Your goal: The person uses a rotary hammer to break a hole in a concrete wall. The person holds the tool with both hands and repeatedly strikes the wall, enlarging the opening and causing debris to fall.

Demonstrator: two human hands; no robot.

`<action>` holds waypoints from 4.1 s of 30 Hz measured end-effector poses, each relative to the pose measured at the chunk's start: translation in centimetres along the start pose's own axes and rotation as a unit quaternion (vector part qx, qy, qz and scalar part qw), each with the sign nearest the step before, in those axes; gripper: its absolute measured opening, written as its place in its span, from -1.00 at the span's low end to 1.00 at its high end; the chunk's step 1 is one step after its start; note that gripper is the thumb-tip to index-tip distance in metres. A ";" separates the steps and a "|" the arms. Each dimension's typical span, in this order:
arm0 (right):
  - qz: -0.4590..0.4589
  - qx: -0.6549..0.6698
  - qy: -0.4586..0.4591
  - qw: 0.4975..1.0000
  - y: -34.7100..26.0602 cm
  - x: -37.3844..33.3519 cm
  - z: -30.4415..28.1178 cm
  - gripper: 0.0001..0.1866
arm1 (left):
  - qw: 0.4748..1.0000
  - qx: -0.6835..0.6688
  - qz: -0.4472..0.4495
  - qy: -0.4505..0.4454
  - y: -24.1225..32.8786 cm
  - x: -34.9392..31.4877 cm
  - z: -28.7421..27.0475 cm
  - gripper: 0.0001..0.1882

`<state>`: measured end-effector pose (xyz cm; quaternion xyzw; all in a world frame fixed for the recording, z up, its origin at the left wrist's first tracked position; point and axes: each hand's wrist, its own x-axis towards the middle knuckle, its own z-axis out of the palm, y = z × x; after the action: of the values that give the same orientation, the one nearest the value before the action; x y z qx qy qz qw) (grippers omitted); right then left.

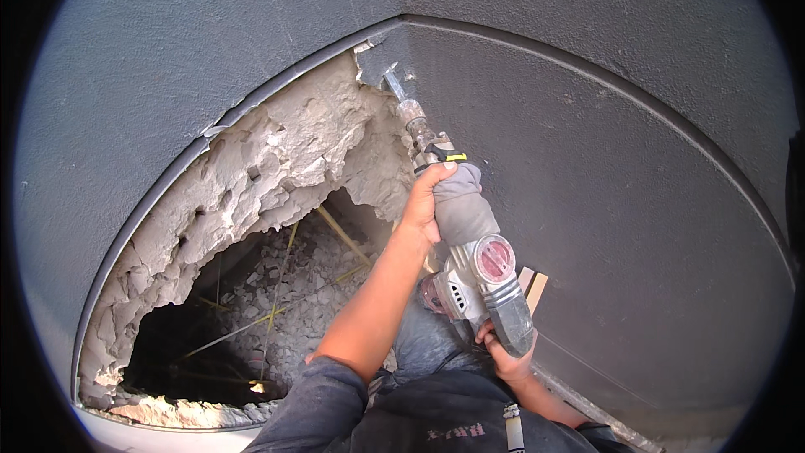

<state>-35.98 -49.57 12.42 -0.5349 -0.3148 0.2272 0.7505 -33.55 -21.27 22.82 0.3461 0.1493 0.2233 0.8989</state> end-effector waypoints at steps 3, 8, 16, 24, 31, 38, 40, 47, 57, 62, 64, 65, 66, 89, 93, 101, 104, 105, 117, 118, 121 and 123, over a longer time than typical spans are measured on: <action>-0.038 -0.038 -0.016 0.998 -0.8 -4.8 -1.6 -0.86 | 1.000 -0.005 0.006 -0.029 -2.4 -4.3 1.4 -0.45; 0.033 -0.007 -0.048 0.998 -4.8 -11.3 -4.0 -0.88 | 0.995 -0.050 -0.067 -0.049 -3.6 -9.4 4.3 -0.49; -0.057 -0.061 -0.184 0.979 -8.0 -17.6 -6.3 -0.90 | 0.997 -0.058 -0.014 -0.044 -5.7 -18.9 8.3 -0.51; 0.028 -0.039 -0.128 0.991 -11.1 -18.2 -3.4 -0.85 | 0.998 -0.040 -0.034 0.020 -4.4 -20.4 6.9 -0.50; 0.085 0.168 -0.056 0.981 -6.2 -15.0 0.5 -0.69 | 0.996 -0.067 -0.004 0.060 -2.3 -17.5 0.6 -0.57; 0.069 0.141 -0.029 0.987 -0.6 -15.0 5.1 -0.63 | 0.996 -0.076 -0.022 0.041 -1.7 -16.5 -7.0 -0.55; 0.085 0.079 -0.033 0.993 -0.4 -16.6 5.5 -0.58 | 0.994 -0.088 -0.016 0.069 -2.9 -18.3 -8.7 -0.53; 0.072 -0.044 -0.117 0.990 -0.3 -15.0 7.9 -0.78 | 0.991 -0.113 -0.011 0.078 -0.7 -19.7 -12.3 -0.42; 0.021 -0.110 -0.208 0.972 2.4 -8.9 15.3 -0.73 | 0.981 -0.192 0.007 -0.014 6.1 -15.5 -20.1 -0.44; 0.000 -0.199 -0.188 0.962 3.5 -8.0 20.1 -0.61 | 0.979 -0.186 0.039 -0.069 8.3 -14.8 -23.9 -0.44; -0.014 -0.195 -0.187 0.963 4.5 -7.2 21.2 -0.62 | 0.977 -0.197 0.034 -0.074 9.5 -14.2 -24.6 -0.43; -0.022 -0.192 -0.187 0.963 4.9 -7.1 21.7 -0.63 | 0.977 -0.193 0.034 -0.085 9.8 -14.4 -24.9 -0.43; -0.024 -0.179 -0.175 0.968 5.3 -7.5 22.0 -0.63 | 0.977 -0.190 0.034 -0.095 9.9 -14.5 -25.3 -0.43; -0.074 -0.121 -0.201 0.969 0.8 -7.3 5.9 -0.79 | 0.989 -0.121 0.072 -0.045 1.2 -11.7 -11.7 -0.43; -0.064 -0.095 -0.138 0.984 4.4 -5.1 4.7 -0.82 | 0.990 -0.104 0.092 0.022 1.4 -9.2 -11.1 -0.45; 0.078 0.030 -0.161 0.983 3.1 -8.8 6.0 -0.79 | 0.992 -0.089 0.078 0.039 1.0 -12.7 -11.8 -0.48; 0.108 0.012 -0.128 0.986 -1.1 -12.2 4.4 -0.76 | 0.993 -0.097 0.054 0.044 -0.9 -16.0 -8.7 -0.49; 0.120 0.012 -0.119 0.986 -2.1 -12.9 3.8 -0.75 | 0.992 -0.097 0.052 0.053 -1.3 -16.5 -7.6 -0.49; 0.116 0.088 -0.045 0.988 -3.1 -8.0 -0.4 -0.63 | 0.987 -0.121 0.023 0.105 -3.0 -11.5 -4.3 -0.55; 0.101 0.124 -0.050 0.986 -2.7 -6.8 -0.4 -0.69 | 0.986 -0.127 0.026 0.100 -2.9 -10.5 -5.2 -0.56; 0.134 0.152 -0.013 0.979 -3.2 -3.7 0.9 -0.70 | 0.984 -0.129 0.028 0.123 -1.9 -8.8 -5.8 -0.61; 0.126 0.140 -0.023 0.982 -3.8 -3.2 1.5 -0.72 | 0.980 -0.123 0.045 0.147 -1.7 -8.6 -6.1 -0.64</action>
<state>-39.28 -51.99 15.62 -0.4548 -0.2272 0.3735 0.7759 -42.96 -23.32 18.20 0.2024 0.2355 0.3286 0.8920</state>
